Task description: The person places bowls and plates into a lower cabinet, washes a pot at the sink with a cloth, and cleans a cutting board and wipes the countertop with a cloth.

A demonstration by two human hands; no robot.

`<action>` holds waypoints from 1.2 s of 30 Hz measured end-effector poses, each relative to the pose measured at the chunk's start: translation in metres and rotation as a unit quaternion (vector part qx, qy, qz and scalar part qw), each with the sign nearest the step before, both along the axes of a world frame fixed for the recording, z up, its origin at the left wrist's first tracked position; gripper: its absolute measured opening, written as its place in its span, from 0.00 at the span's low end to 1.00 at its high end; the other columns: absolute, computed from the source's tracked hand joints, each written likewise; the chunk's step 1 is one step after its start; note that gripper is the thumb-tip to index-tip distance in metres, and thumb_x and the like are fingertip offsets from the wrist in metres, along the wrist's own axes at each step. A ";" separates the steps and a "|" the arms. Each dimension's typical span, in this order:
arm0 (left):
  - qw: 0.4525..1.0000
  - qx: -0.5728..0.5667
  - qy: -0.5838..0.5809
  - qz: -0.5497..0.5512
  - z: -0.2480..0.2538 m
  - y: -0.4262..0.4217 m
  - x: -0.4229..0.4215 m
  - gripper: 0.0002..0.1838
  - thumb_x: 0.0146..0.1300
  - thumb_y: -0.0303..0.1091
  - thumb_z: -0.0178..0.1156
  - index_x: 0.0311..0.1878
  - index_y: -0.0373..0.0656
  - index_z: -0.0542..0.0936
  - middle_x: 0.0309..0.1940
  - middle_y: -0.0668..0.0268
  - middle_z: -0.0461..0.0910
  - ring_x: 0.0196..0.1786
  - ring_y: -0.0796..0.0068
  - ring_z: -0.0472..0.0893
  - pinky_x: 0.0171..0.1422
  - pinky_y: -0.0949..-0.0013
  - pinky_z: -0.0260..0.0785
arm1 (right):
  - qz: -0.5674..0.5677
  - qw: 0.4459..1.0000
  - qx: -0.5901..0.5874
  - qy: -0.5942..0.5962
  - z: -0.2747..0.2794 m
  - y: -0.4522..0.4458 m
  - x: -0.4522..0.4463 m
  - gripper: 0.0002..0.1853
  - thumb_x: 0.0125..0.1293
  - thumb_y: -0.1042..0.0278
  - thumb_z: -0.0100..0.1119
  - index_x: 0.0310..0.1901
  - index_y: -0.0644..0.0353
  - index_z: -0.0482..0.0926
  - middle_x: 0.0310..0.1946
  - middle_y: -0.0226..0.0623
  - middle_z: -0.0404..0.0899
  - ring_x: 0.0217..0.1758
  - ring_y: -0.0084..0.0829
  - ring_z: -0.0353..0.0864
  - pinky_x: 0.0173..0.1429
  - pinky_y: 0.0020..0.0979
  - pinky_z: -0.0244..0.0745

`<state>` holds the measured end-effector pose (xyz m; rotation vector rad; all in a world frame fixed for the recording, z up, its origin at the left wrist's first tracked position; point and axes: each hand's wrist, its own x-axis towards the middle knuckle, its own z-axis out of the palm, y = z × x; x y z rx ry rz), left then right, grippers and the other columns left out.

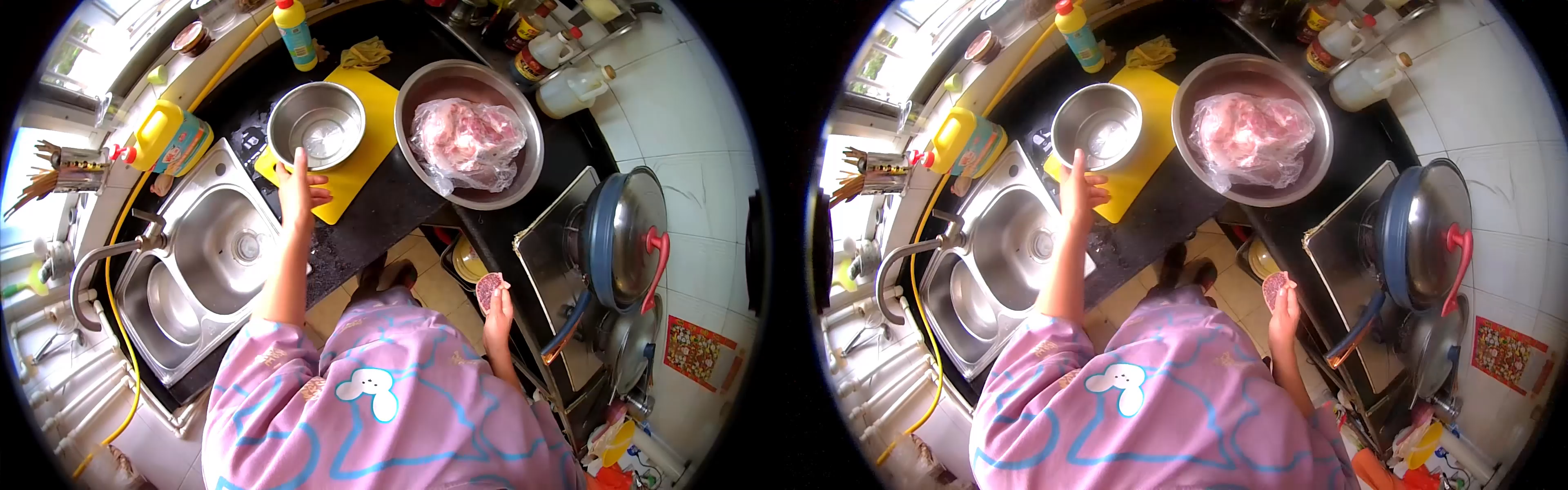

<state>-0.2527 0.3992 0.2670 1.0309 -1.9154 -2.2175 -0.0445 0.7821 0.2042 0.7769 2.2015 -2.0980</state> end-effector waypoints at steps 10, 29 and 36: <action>0.991 0.022 0.111 -0.078 0.056 0.008 -0.096 0.16 0.60 0.28 0.45 0.47 0.28 0.73 0.25 0.53 0.81 0.19 0.67 0.81 0.25 0.66 0.81 | -0.013 0.999 0.040 0.004 0.009 0.014 0.003 0.22 0.78 0.62 0.42 0.65 0.69 0.67 0.59 0.33 0.72 0.61 0.22 0.70 0.66 0.25 0.62; 0.979 0.108 0.025 -0.170 -0.023 0.093 -0.324 0.24 0.71 0.49 0.47 0.52 0.33 0.72 0.34 0.45 0.80 0.33 0.50 0.83 0.36 0.54 0.81 | -0.092 0.993 0.018 -0.072 0.008 0.007 0.009 0.22 0.77 0.62 0.43 0.65 0.68 0.67 0.57 0.34 0.72 0.59 0.23 0.70 0.65 0.26 0.62; 0.749 -0.644 -0.092 -0.125 -0.035 0.038 -0.317 0.31 0.65 0.34 0.54 0.71 0.43 0.59 0.65 0.41 0.64 0.48 0.55 0.83 0.44 0.65 0.79 | -0.052 0.995 0.036 -0.077 0.020 0.002 0.001 0.23 0.77 0.60 0.42 0.64 0.69 0.67 0.56 0.34 0.72 0.58 0.24 0.70 0.63 0.26 0.63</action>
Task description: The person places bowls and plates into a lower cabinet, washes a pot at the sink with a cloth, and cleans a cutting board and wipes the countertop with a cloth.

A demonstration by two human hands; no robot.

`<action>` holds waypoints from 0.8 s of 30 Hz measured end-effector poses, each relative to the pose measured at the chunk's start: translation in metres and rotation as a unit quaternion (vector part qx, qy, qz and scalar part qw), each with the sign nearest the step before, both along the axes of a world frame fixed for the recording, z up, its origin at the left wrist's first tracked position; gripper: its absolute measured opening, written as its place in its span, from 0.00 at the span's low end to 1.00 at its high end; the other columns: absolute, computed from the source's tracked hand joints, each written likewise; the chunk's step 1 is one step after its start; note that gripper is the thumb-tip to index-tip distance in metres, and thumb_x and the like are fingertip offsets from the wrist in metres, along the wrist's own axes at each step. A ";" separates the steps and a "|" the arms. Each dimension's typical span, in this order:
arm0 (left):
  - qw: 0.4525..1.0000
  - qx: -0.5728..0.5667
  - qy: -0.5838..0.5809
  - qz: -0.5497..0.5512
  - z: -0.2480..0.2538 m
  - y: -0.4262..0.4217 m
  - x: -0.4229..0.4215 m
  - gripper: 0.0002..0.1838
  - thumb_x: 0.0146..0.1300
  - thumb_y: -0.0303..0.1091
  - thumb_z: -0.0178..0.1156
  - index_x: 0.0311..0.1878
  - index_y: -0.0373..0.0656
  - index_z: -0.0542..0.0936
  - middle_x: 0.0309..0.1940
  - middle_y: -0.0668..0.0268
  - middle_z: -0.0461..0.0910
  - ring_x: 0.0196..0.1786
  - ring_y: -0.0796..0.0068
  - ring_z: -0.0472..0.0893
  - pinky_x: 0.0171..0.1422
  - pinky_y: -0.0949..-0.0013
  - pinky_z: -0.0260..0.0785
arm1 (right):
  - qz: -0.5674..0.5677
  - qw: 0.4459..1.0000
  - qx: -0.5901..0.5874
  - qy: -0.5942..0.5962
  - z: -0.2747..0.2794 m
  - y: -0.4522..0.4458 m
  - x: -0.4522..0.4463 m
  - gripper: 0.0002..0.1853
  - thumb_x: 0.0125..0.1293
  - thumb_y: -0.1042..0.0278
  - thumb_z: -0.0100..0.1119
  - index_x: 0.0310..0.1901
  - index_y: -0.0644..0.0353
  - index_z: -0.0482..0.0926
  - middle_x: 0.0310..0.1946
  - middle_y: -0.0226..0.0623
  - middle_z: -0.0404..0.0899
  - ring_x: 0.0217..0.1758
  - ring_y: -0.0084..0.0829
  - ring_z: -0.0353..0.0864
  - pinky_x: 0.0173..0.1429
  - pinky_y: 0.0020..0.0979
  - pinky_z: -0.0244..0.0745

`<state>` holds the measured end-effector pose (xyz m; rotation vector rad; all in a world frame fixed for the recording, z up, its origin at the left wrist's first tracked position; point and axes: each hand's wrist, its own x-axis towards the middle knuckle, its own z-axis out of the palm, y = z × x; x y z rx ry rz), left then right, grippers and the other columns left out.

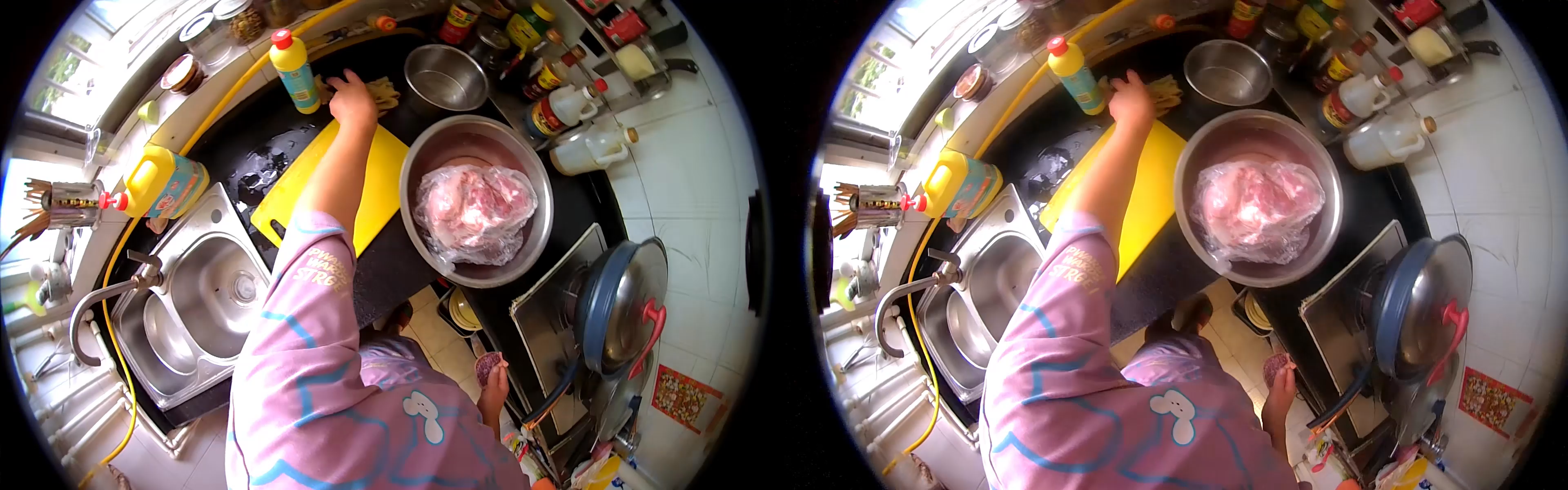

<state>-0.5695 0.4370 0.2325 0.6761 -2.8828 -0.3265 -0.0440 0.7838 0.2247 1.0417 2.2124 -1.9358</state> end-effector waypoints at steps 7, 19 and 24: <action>0.996 0.070 -0.011 0.057 -0.019 -0.037 -0.041 0.21 0.68 0.37 0.49 0.60 0.36 0.72 0.57 0.49 0.75 0.56 0.55 0.80 0.51 0.60 0.77 | -0.010 1.000 -0.005 -0.024 0.010 -0.010 -0.004 0.23 0.77 0.60 0.42 0.64 0.69 0.67 0.54 0.33 0.72 0.56 0.23 0.71 0.61 0.26 0.64; 0.997 0.074 0.000 -0.017 0.016 -0.043 -0.002 0.13 0.66 0.34 0.55 0.53 0.49 0.73 0.53 0.49 0.75 0.49 0.58 0.82 0.50 0.59 0.76 | 0.036 0.999 0.012 -0.027 -0.018 -0.002 0.005 0.22 0.76 0.63 0.43 0.64 0.70 0.67 0.58 0.37 0.72 0.61 0.26 0.69 0.65 0.28 0.62; 0.964 -0.030 0.233 -0.125 0.016 -0.041 0.049 0.09 0.62 0.35 0.58 0.44 0.49 0.73 0.40 0.57 0.74 0.29 0.57 0.82 0.29 0.61 0.76 | 0.049 0.998 -0.027 -0.021 -0.005 -0.017 -0.016 0.23 0.76 0.62 0.43 0.64 0.70 0.67 0.57 0.36 0.72 0.60 0.26 0.69 0.65 0.28 0.62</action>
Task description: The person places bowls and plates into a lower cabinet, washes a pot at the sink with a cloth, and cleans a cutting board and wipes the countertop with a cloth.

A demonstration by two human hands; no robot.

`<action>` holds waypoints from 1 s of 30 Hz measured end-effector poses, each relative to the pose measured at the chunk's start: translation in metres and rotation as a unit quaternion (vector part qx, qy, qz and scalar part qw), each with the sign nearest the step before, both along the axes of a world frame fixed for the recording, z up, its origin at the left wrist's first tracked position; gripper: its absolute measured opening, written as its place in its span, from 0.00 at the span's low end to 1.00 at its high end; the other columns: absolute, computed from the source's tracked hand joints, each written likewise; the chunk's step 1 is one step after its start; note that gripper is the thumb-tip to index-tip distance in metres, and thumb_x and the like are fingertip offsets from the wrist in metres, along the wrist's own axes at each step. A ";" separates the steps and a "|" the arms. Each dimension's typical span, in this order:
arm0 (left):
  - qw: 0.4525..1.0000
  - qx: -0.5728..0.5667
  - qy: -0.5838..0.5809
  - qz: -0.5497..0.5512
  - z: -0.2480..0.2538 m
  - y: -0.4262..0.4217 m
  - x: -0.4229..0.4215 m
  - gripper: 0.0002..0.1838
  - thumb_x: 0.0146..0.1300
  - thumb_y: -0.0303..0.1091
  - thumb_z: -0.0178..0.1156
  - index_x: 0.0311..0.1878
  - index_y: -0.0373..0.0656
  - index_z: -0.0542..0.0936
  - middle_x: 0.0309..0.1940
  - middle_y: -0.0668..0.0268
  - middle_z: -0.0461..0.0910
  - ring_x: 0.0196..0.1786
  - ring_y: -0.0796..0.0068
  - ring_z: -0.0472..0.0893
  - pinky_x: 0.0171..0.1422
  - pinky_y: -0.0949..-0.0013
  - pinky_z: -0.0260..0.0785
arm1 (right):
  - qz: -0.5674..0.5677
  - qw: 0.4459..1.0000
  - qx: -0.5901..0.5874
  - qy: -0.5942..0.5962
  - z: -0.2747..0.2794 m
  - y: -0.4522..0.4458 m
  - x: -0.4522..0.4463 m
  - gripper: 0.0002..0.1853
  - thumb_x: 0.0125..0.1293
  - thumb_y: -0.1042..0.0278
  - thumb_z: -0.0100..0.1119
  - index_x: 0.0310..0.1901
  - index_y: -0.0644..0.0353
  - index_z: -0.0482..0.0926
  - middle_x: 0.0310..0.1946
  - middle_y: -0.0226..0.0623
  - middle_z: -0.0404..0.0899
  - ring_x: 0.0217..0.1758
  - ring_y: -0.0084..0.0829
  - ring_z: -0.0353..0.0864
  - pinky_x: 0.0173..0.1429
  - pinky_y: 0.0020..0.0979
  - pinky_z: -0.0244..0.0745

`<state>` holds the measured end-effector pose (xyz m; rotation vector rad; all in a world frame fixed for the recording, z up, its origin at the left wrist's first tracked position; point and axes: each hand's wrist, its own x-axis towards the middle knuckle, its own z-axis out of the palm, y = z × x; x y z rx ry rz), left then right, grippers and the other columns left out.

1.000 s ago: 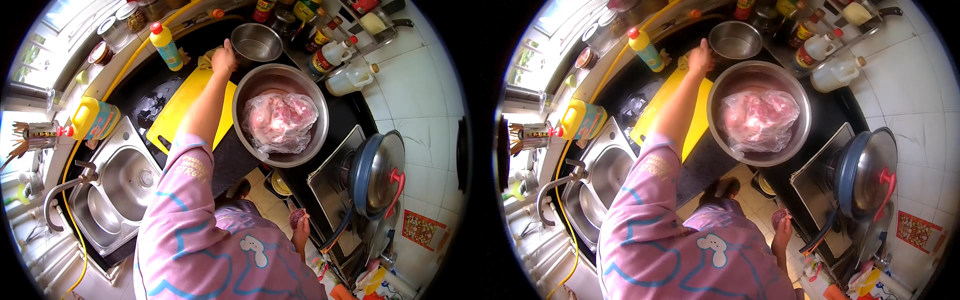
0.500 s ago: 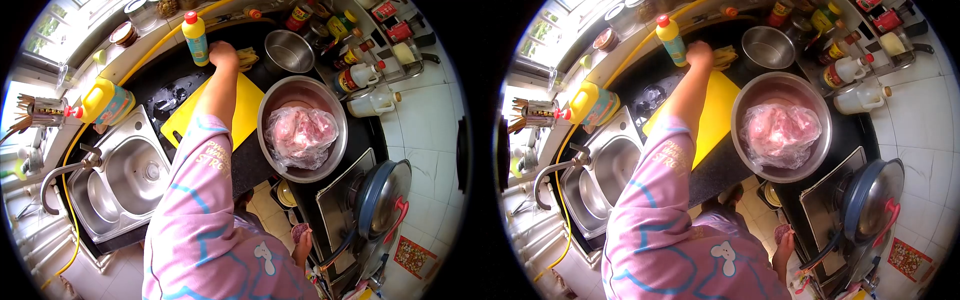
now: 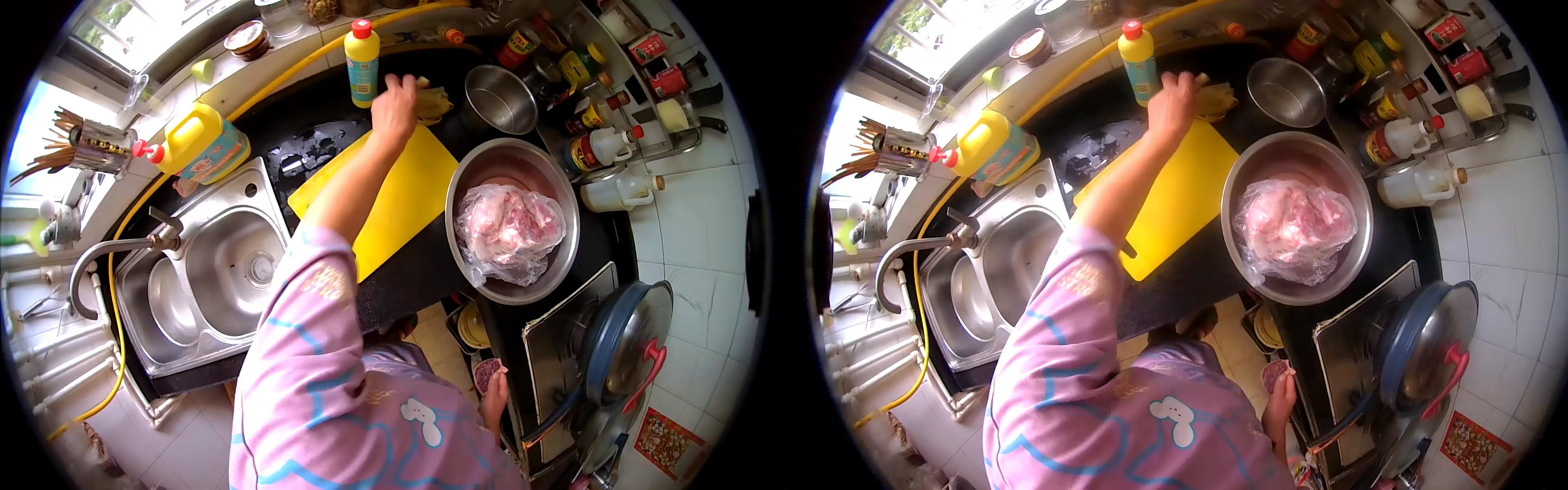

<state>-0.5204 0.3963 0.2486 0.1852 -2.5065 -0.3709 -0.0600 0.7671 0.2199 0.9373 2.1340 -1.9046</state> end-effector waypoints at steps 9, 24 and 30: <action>0.872 0.415 0.240 0.097 0.123 -0.160 0.083 0.28 0.50 0.40 0.72 0.47 0.34 0.69 0.34 0.57 0.77 0.34 0.71 0.78 0.40 0.67 0.73 | 0.032 0.999 -0.038 0.015 -0.009 -0.001 -0.008 0.24 0.77 0.59 0.43 0.66 0.66 0.66 0.58 0.33 0.73 0.57 0.23 0.72 0.63 0.25 0.66; 0.949 0.084 -0.262 0.151 0.012 -0.128 0.205 0.17 0.60 0.46 0.56 0.38 0.40 0.82 0.37 0.49 0.83 0.43 0.47 0.82 0.50 0.50 0.73 | 0.038 0.998 -0.040 0.040 -0.027 -0.008 -0.005 0.23 0.77 0.59 0.42 0.62 0.71 0.69 0.53 0.38 0.76 0.56 0.25 0.72 0.60 0.26 0.65; 0.868 0.158 -0.435 0.178 -0.009 -0.065 0.274 0.34 0.51 0.60 0.65 0.45 0.33 0.82 0.43 0.47 0.83 0.49 0.51 0.83 0.55 0.55 0.73 | -0.004 0.995 -0.097 0.030 -0.038 -0.010 0.000 0.23 0.76 0.60 0.46 0.65 0.68 0.67 0.57 0.34 0.73 0.57 0.23 0.72 0.62 0.26 0.66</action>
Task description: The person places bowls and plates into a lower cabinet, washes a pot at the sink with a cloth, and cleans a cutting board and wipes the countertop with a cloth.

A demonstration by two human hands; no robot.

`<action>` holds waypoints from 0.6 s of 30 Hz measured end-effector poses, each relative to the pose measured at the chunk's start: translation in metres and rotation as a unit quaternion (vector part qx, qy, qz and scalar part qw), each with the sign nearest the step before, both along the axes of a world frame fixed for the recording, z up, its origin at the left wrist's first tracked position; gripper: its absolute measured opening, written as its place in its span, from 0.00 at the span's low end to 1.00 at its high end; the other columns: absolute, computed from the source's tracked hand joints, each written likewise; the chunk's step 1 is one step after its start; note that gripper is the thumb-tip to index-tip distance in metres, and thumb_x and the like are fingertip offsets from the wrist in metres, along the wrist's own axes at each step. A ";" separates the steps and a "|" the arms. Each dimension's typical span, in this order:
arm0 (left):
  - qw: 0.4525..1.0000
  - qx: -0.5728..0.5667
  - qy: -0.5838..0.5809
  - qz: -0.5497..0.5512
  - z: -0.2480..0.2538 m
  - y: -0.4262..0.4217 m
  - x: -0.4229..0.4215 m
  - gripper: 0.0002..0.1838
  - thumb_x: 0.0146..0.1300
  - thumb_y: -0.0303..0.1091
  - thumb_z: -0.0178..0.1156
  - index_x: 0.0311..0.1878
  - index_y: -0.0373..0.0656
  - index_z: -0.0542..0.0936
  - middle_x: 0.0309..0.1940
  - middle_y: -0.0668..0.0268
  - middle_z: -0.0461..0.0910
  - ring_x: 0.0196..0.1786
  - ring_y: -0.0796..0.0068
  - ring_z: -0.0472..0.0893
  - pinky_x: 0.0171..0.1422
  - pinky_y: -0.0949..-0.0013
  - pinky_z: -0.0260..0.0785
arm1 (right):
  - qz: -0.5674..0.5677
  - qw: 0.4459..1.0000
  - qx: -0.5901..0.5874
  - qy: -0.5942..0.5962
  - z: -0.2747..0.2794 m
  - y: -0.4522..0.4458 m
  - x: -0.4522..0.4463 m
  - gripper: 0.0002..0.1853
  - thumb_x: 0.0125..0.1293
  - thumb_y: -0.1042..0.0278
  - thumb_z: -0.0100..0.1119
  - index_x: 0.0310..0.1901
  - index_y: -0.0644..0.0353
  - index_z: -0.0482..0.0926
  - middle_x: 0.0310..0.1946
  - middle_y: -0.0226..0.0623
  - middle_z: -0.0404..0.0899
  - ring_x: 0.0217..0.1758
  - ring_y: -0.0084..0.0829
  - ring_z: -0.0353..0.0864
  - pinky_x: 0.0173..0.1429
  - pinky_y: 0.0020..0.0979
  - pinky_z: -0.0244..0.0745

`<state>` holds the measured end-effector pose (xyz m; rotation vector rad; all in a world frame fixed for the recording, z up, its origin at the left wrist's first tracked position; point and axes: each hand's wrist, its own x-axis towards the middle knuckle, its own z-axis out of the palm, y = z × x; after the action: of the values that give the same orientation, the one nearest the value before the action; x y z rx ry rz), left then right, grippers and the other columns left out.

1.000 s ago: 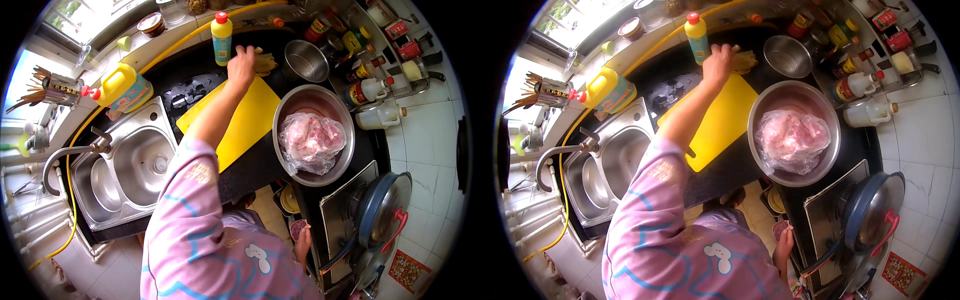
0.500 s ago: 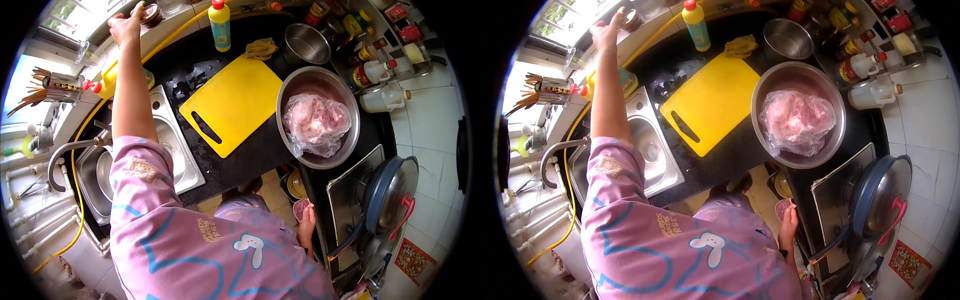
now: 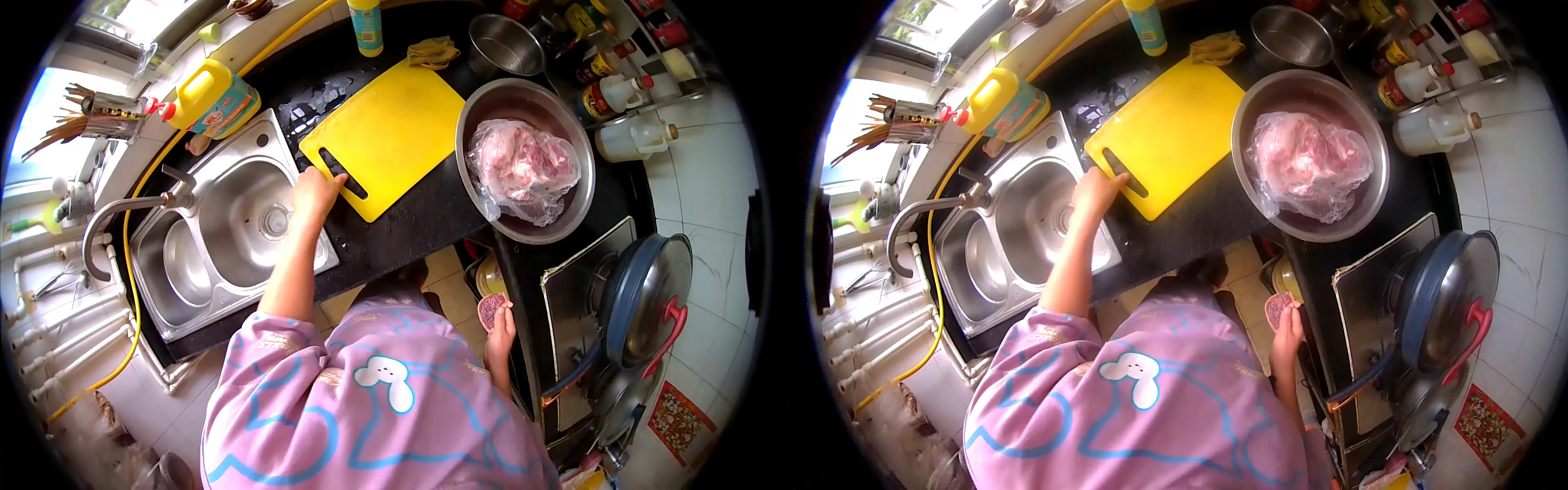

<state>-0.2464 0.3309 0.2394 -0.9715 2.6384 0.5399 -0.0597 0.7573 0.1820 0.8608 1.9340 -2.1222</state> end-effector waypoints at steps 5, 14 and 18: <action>0.990 0.053 0.013 0.133 -0.006 0.016 -0.003 0.20 0.52 0.44 0.62 0.41 0.37 0.85 0.42 0.51 0.84 0.49 0.53 0.83 0.53 0.59 0.74 | 0.049 0.998 -0.028 0.028 -0.016 0.006 0.004 0.24 0.76 0.61 0.47 0.66 0.71 0.65 0.59 0.37 0.72 0.60 0.24 0.71 0.64 0.26 0.65; 0.945 -0.013 0.077 0.318 -0.020 0.054 -0.002 0.30 0.58 0.37 0.60 0.61 0.33 0.66 0.56 0.47 0.76 0.57 0.50 0.78 0.60 0.56 0.71 | 0.099 0.990 -0.067 0.074 -0.007 0.016 0.018 0.26 0.76 0.58 0.46 0.67 0.69 0.65 0.64 0.37 0.69 0.64 0.24 0.68 0.69 0.26 0.60; 0.914 0.034 0.079 0.397 -0.035 0.047 -0.008 0.34 0.59 0.40 0.59 0.64 0.33 0.61 0.55 0.45 0.76 0.58 0.49 0.78 0.62 0.56 0.70 | 0.109 0.989 -0.041 0.088 -0.013 0.025 0.029 0.26 0.76 0.59 0.47 0.66 0.69 0.65 0.63 0.36 0.70 0.65 0.24 0.68 0.69 0.25 0.60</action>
<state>-0.2547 0.3775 0.2044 -2.0519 2.2282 0.8942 -0.0309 0.7823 0.1686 0.4373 1.9048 -2.1891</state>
